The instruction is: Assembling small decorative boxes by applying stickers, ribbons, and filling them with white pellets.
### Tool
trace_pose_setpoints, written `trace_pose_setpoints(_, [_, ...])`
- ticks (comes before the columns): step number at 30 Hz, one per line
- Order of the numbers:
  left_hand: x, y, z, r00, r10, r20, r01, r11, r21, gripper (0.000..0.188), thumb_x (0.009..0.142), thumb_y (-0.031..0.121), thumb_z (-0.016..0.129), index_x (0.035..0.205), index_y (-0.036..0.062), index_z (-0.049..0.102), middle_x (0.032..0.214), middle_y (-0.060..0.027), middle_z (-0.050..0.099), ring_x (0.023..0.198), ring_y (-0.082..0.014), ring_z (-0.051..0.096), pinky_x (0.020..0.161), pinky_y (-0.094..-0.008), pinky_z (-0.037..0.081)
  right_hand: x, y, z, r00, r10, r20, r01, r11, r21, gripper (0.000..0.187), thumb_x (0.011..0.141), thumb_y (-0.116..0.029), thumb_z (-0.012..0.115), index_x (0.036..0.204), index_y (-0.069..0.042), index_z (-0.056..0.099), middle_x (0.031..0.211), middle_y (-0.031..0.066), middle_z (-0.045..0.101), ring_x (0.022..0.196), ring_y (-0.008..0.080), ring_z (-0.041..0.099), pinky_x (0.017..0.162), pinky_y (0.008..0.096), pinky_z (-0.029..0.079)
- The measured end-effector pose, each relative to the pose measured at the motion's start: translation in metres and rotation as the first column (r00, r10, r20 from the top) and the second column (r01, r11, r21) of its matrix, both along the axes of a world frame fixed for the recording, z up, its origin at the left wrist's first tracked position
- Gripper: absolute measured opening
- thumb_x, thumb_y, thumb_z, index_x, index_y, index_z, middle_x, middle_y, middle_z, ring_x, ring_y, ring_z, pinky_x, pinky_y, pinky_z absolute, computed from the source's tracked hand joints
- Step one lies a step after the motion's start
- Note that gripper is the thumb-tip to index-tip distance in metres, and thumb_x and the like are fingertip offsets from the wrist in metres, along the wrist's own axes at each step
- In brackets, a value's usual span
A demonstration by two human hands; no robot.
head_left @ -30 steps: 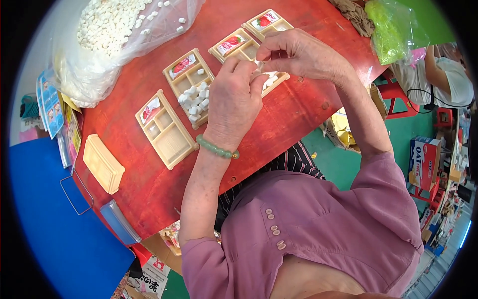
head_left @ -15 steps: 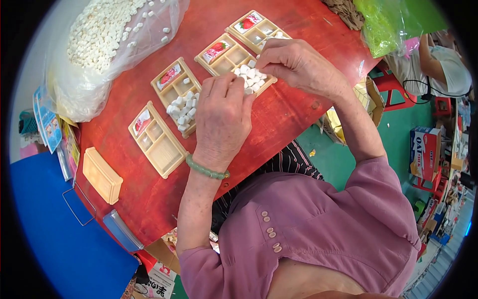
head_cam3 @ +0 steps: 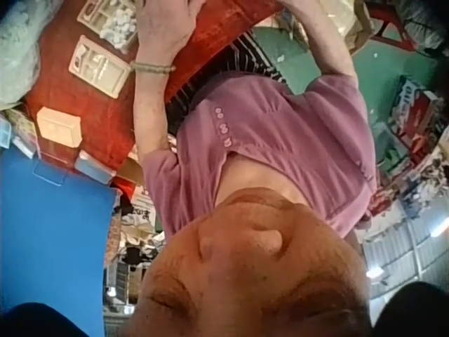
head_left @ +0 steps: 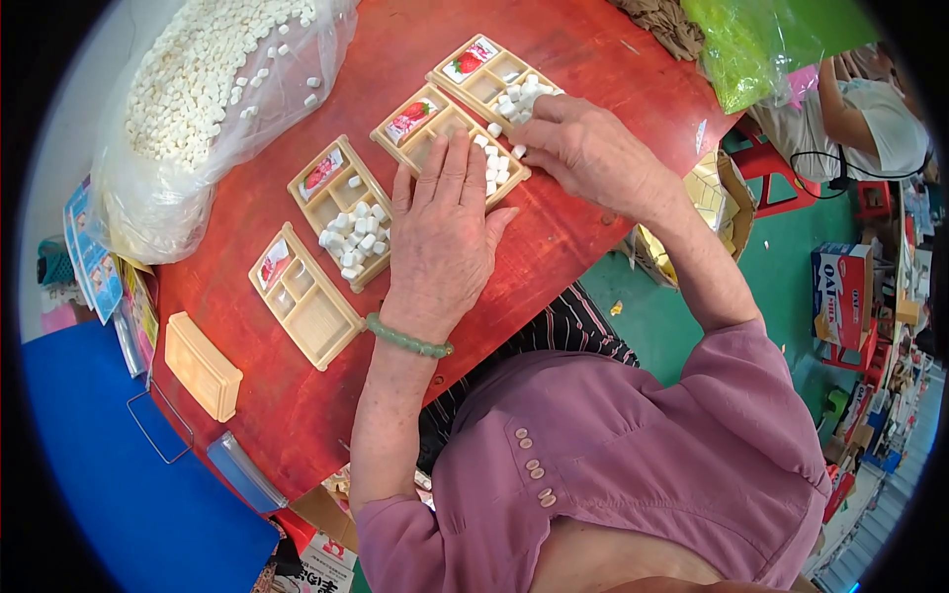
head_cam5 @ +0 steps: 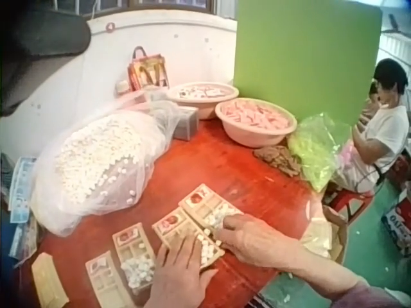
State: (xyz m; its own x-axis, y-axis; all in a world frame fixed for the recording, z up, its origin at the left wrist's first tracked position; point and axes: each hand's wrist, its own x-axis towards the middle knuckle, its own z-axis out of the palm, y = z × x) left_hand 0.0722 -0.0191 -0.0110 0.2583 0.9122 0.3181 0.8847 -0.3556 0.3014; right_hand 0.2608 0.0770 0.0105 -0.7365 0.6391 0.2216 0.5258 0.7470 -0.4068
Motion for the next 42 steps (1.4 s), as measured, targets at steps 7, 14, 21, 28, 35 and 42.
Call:
trace_pose_setpoints(7, [0.002, 0.019, 0.013, 0.987, 0.006, 0.161, -0.024, 0.994, 0.107, 0.036, 0.083, 0.017, 0.069, 0.112, -0.0034, 0.061, 0.118, -0.0193, 0.058, 0.117, -0.0335, 0.052, 0.099, -0.0454, 0.041, 0.003, -0.020, 0.003, 0.996, -0.038, -0.080, 0.051, 0.985, 0.162, 0.016, 0.079, -0.008, 0.070, 0.092, -0.002, 0.063, 0.081, 0.0108, 0.054, 0.078, 0.0291, 0.057, 0.068, 0.0399, 0.047])
trace_pose_setpoints(14, [0.009, 0.058, 0.008, 0.975, 0.108, 0.194, -0.120, 0.992, 0.048, 0.019, 0.077, 0.012, 0.072, 0.091, 0.0002, 0.068, 0.096, -0.0138, 0.062, 0.095, -0.0311, 0.057, 0.084, -0.0420, 0.047, -0.020, -0.054, -0.008, 0.982, -0.121, -0.146, 0.150, 0.967, 0.208, 0.017, 0.075, -0.010, 0.073, 0.086, -0.004, 0.062, 0.079, 0.0094, 0.053, 0.075, 0.0273, 0.056, 0.065, 0.0386, 0.044])
trace_pose_setpoints(21, [0.007, 0.069, 0.002, 0.967, 0.123, 0.224, -0.121, 0.992, -0.026, 0.014, 0.076, 0.017, 0.073, 0.086, 0.0067, 0.072, 0.088, -0.0095, 0.063, 0.092, -0.0290, 0.058, 0.082, -0.0425, 0.047, -0.005, -0.049, -0.004, 0.969, -0.092, -0.231, 0.089, 0.996, -0.025, 0.025, 0.082, -0.017, 0.072, 0.098, 0.000, 0.063, 0.098, 0.0127, 0.061, 0.092, 0.0310, 0.060, 0.081, 0.0401, 0.047])
trace_pose_setpoints(28, [0.010, 0.075, -0.005, 0.957, 0.145, 0.250, -0.140, 0.989, -0.037, 0.009, 0.075, 0.015, 0.072, 0.080, 0.0073, 0.072, 0.088, -0.0081, 0.063, 0.091, -0.0277, 0.058, 0.083, -0.0421, 0.045, 0.008, -0.010, -0.014, 0.964, -0.206, 0.168, 0.171, 0.964, 0.202, 0.073, 0.089, -0.053, 0.054, 0.142, -0.005, 0.042, 0.148, 0.0134, 0.040, 0.140, 0.0298, 0.034, 0.115, 0.0529, 0.023])
trace_pose_setpoints(35, [0.008, 0.069, -0.008, 0.971, 0.068, 0.229, -0.095, 0.990, 0.107, 0.008, 0.076, 0.012, 0.070, 0.080, 0.0058, 0.066, 0.086, -0.0076, 0.059, 0.089, -0.0285, 0.057, 0.083, -0.0425, 0.044, 0.013, -0.009, -0.024, 0.959, -0.190, 0.210, 0.150, 0.969, 0.194, 0.087, 0.084, -0.065, 0.050, 0.147, -0.007, 0.034, 0.152, 0.0117, 0.035, 0.143, 0.0277, 0.029, 0.116, 0.0553, 0.017])
trace_pose_setpoints(42, [0.003, 0.054, -0.002, 0.935, 0.015, 0.355, -0.097, 0.971, 0.217, 0.007, 0.077, 0.007, 0.068, 0.081, 0.0056, 0.063, 0.085, -0.0083, 0.057, 0.086, -0.0286, 0.056, 0.080, -0.0420, 0.043, 0.015, -0.010, -0.024, 0.966, -0.207, 0.155, 0.177, 0.966, 0.188, 0.090, 0.083, -0.065, 0.053, 0.148, -0.008, 0.032, 0.153, 0.0126, 0.033, 0.143, 0.0287, 0.028, 0.116, 0.0551, 0.017])
